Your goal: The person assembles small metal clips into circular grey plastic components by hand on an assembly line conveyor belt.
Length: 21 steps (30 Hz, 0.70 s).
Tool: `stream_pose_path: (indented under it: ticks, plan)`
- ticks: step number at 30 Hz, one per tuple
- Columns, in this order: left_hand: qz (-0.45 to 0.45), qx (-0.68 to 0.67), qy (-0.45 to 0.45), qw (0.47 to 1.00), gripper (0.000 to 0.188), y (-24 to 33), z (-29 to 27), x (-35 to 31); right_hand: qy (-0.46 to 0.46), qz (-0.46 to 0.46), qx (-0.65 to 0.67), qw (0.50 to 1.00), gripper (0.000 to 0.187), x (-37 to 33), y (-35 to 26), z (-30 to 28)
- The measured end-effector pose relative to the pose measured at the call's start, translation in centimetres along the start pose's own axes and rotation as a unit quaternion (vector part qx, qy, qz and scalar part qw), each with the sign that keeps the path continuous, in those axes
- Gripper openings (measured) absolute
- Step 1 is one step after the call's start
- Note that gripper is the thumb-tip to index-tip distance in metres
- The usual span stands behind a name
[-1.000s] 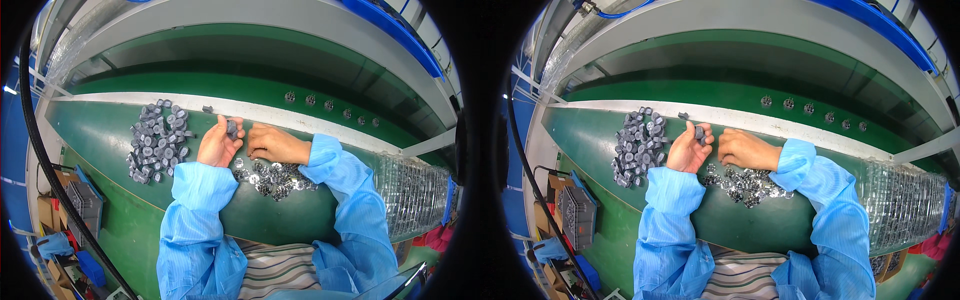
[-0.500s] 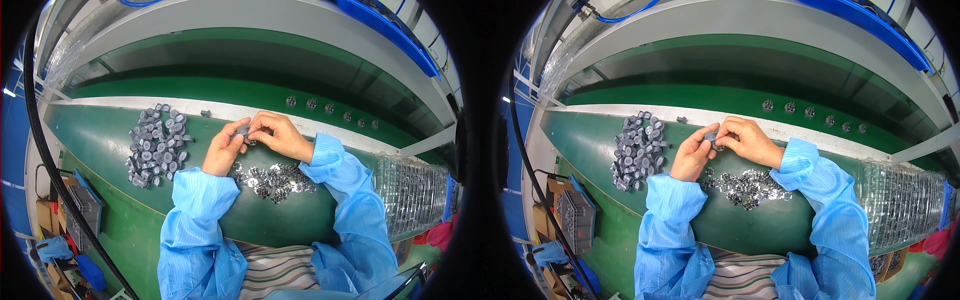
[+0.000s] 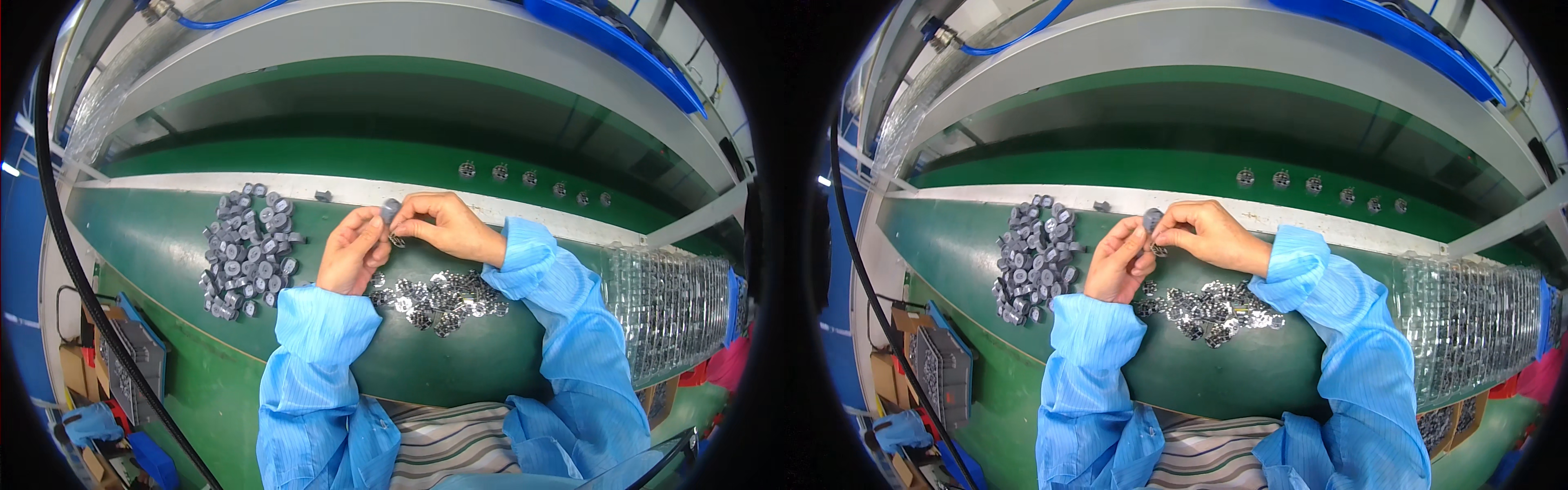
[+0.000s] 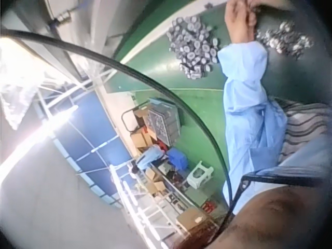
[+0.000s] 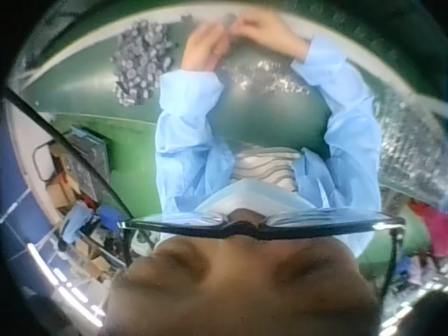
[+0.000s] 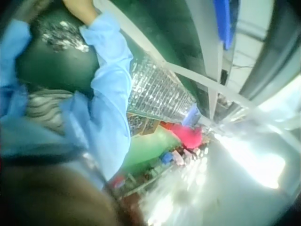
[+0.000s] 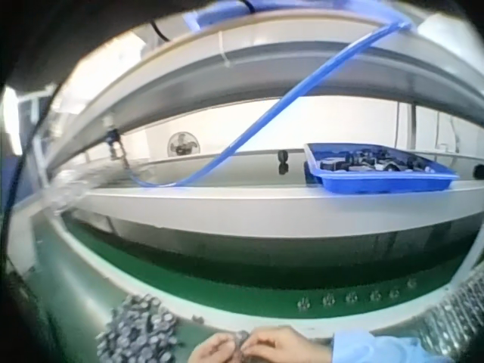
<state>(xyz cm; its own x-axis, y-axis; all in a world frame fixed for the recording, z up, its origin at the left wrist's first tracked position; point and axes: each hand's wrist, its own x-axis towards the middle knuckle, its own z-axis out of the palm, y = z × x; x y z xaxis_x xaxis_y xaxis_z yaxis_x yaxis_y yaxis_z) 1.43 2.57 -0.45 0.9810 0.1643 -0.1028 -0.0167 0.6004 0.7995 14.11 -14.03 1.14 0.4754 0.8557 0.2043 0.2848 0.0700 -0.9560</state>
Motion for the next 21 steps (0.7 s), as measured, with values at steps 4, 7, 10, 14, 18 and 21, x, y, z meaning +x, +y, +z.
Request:
stream_pose_path:
  ticks: [4,7,10,14,18,21]
  plan:
    - [0.029,0.153,0.043,0.987,0.011,-0.4,0.1,0.0,-0.058,0.099,0.095,0.989,0.018,-0.3,0.8,0.4]
    - [0.094,0.194,0.001,0.977,0.015,-0.7,0.1,0.1,-0.109,0.146,0.212,0.960,0.019,-0.2,1.0,-0.6]
    - [0.099,0.258,-0.007,0.961,0.028,0.0,1.1,-0.4,-0.131,0.200,0.313,0.919,0.019,-0.5,0.3,-1.3]
    - [0.199,0.315,-0.067,0.926,0.037,-0.2,1.3,-0.3,-0.167,0.201,0.403,0.877,0.020,-0.4,0.5,-1.3]
    - [0.112,0.216,-0.031,0.969,0.032,-0.4,0.6,-0.4,-0.124,0.189,0.269,0.936,0.020,-0.5,-0.6,-0.8]
    - [0.061,0.106,-0.046,0.991,0.030,-0.5,0.3,-0.3,0.011,0.097,0.155,0.983,0.012,-0.7,-2.7,-0.2]
